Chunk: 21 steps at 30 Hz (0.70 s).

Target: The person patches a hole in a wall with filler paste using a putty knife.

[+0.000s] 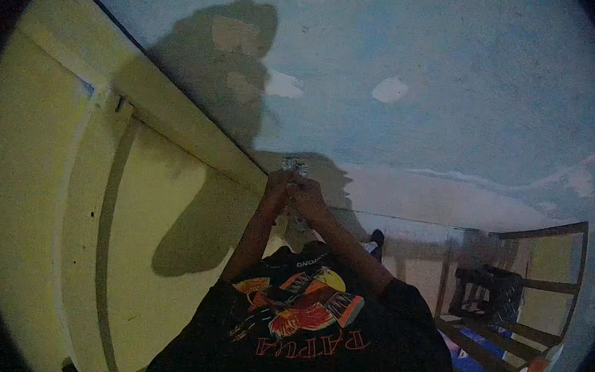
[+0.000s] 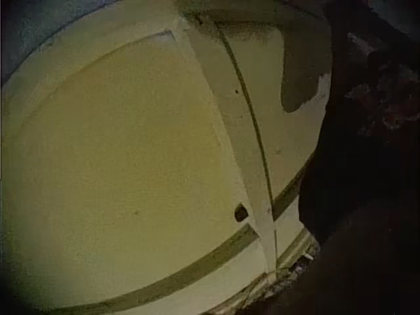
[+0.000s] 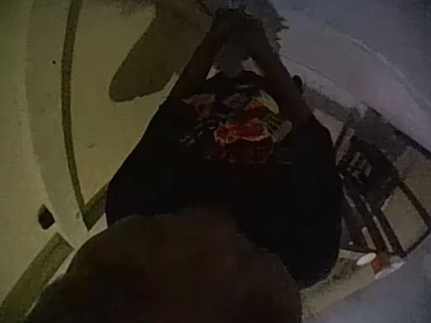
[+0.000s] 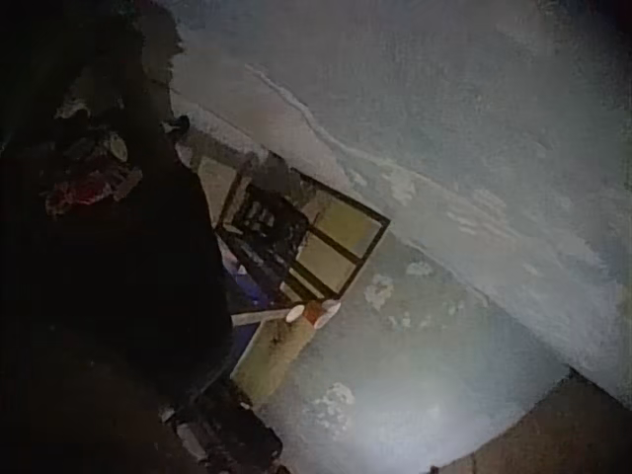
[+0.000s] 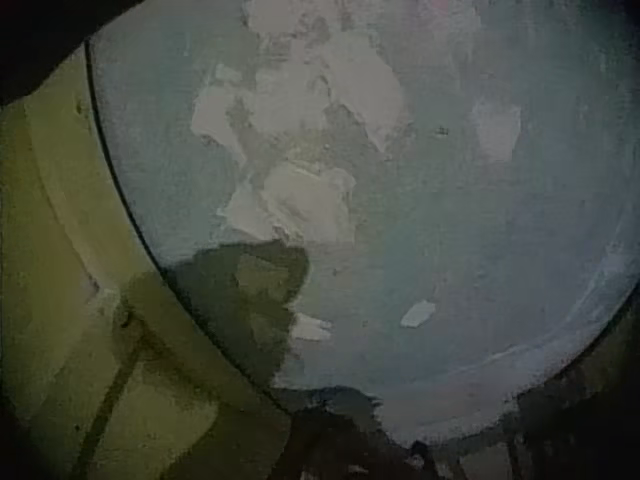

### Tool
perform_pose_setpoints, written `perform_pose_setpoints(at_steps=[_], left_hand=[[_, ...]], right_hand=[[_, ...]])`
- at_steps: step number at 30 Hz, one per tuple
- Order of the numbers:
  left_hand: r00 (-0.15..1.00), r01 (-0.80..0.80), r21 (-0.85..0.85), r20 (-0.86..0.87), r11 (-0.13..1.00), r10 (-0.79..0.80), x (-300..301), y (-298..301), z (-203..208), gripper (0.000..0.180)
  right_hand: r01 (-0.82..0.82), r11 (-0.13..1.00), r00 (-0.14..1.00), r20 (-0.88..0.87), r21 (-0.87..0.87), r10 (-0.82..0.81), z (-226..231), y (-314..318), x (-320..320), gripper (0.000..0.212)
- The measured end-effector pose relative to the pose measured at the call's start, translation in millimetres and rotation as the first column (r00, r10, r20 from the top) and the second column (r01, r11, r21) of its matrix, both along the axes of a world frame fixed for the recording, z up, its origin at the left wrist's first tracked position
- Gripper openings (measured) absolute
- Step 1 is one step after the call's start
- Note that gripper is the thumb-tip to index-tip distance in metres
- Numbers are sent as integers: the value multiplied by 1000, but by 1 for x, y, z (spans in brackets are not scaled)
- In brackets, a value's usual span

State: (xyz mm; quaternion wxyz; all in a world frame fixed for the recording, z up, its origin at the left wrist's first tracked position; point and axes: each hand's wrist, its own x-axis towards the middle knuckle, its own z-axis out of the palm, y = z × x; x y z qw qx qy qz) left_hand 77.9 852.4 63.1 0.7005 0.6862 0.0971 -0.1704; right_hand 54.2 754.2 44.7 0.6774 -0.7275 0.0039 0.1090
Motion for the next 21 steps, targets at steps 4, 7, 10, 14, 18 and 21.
perform_pose_setpoints(at_steps=[4,7,10,14,18,21], left_hand=[[887,156,151,413,976,-206,0,5,-24,28],[970,216,-20,121,976,-212,2,16,-31,23],[998,53,-155,27,987,-49,-2,11,-33,21],[993,114,-92,40,989,-110,-2,4,-18,21],[998,-20,-128,50,992,27,6,18,-54,24],[1000,-7,-258,0,966,7,7,9,-41,20]], right_hand=[[-8,993,999,37,118,3,8,-3,-5,24],[27,999,1000,1,39,-27,-18,8,3,24],[-67,976,997,-50,-209,57,12,7,-8,24],[1,1000,986,165,-23,3,-24,-1,2,23],[45,995,999,-19,-88,-47,-31,21,9,23],[20,998,997,-73,-61,-24,2,7,3,25]])
